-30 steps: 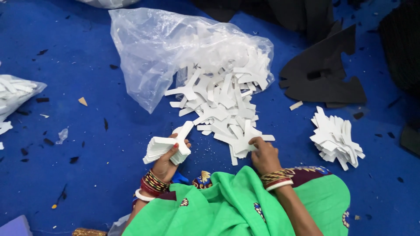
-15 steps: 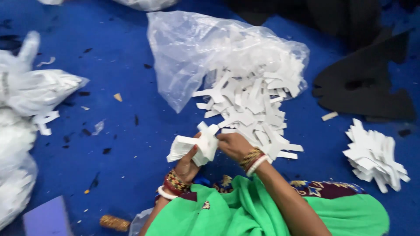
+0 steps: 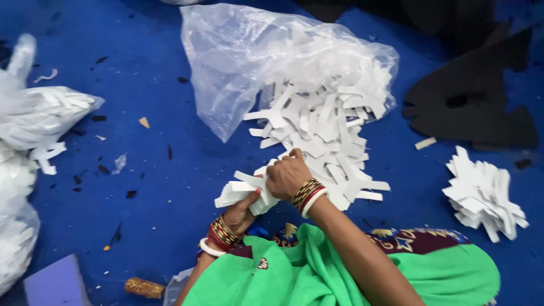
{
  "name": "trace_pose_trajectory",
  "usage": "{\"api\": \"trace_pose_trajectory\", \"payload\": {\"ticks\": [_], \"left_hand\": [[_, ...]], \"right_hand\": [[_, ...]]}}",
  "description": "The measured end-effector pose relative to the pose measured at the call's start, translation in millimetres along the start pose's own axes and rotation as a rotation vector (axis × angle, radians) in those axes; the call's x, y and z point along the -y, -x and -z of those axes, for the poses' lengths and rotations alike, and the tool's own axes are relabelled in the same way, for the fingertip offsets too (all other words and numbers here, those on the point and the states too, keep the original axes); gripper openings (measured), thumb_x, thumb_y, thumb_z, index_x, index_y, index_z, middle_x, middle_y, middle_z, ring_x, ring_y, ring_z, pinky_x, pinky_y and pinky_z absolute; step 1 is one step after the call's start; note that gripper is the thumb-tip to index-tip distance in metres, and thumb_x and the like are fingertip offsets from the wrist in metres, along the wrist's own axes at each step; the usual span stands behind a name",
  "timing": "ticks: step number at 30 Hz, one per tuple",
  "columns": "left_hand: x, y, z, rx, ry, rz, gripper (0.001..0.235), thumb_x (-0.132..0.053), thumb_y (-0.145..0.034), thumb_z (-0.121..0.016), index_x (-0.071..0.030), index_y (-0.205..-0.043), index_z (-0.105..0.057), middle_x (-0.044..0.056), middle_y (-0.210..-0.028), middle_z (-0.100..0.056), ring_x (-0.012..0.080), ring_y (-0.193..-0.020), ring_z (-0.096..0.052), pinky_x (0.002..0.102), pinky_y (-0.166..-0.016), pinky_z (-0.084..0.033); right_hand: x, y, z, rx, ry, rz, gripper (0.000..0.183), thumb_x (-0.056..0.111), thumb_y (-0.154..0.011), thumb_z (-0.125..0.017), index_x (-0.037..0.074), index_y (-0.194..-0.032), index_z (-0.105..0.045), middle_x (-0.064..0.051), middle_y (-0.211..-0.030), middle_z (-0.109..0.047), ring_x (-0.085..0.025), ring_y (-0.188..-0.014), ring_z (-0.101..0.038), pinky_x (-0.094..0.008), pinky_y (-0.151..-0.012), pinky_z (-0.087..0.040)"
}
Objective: The person is sorting and stacking small white Y-shaped components for shoes on a blue floor.
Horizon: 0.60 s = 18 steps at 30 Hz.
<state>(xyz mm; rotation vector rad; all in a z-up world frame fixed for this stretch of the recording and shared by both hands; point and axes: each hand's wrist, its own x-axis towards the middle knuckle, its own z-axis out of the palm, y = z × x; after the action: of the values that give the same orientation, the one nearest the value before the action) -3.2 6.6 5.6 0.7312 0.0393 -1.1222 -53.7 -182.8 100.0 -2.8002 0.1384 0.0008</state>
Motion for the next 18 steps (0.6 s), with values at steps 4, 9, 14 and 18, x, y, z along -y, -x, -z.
{"api": "trace_pose_trajectory", "payload": {"ticks": [4, 9, 14, 18], "left_hand": [[-2, -1, -8, -0.005, -0.013, -0.003, 0.054, -0.013, -0.093, -0.072, -0.008, -0.144, -0.053, 0.006, -0.134, -0.064, 0.0206, -0.124, -0.060, 0.039, -0.107, -0.048], [6, -5, 10, -0.001, -0.065, -0.008, 0.049, -0.012, -0.094, -0.071, -0.007, -0.140, -0.056, 0.006, -0.130, -0.066, 0.0210, -0.120, -0.061, 0.039, -0.103, -0.049], [16, -6, 32, 0.024, -0.065, -0.079, 0.043, -0.009, -0.097, -0.071, -0.007, -0.137, -0.056, 0.006, -0.125, -0.066, 0.0227, -0.116, -0.063, 0.040, -0.099, -0.053], [15, -8, 26, 0.019, -0.107, -0.040, 0.045, -0.013, -0.098, -0.069, -0.006, -0.141, -0.055, 0.008, -0.127, -0.066, 0.0218, -0.114, -0.066, 0.039, -0.096, -0.054]], "right_hand": [[11, 13, 10, 0.129, 0.082, -0.091, 0.029, 0.030, -0.084, -0.056, 0.007, -0.089, -0.074, -0.014, -0.088, -0.074, -0.028, -0.089, -0.068, -0.054, -0.112, -0.030], [27, 31, 23, -0.333, -0.001, -0.074, 0.058, 0.027, -0.068, -0.068, 0.005, -0.122, -0.062, -0.021, -0.119, -0.055, -0.038, -0.109, -0.055, -0.057, -0.097, -0.034], [30, 43, 4, -0.193, -0.464, -0.030, 0.066, -0.003, -0.076, -0.060, 0.021, -0.138, -0.062, -0.016, -0.126, -0.054, -0.035, -0.109, -0.057, -0.045, -0.097, -0.048], [36, 54, 15, -0.245, -0.488, 0.100, 0.079, -0.010, -0.072, -0.056, 0.023, -0.145, -0.061, -0.015, -0.132, -0.057, -0.033, -0.110, -0.058, -0.045, -0.100, -0.048]]}}
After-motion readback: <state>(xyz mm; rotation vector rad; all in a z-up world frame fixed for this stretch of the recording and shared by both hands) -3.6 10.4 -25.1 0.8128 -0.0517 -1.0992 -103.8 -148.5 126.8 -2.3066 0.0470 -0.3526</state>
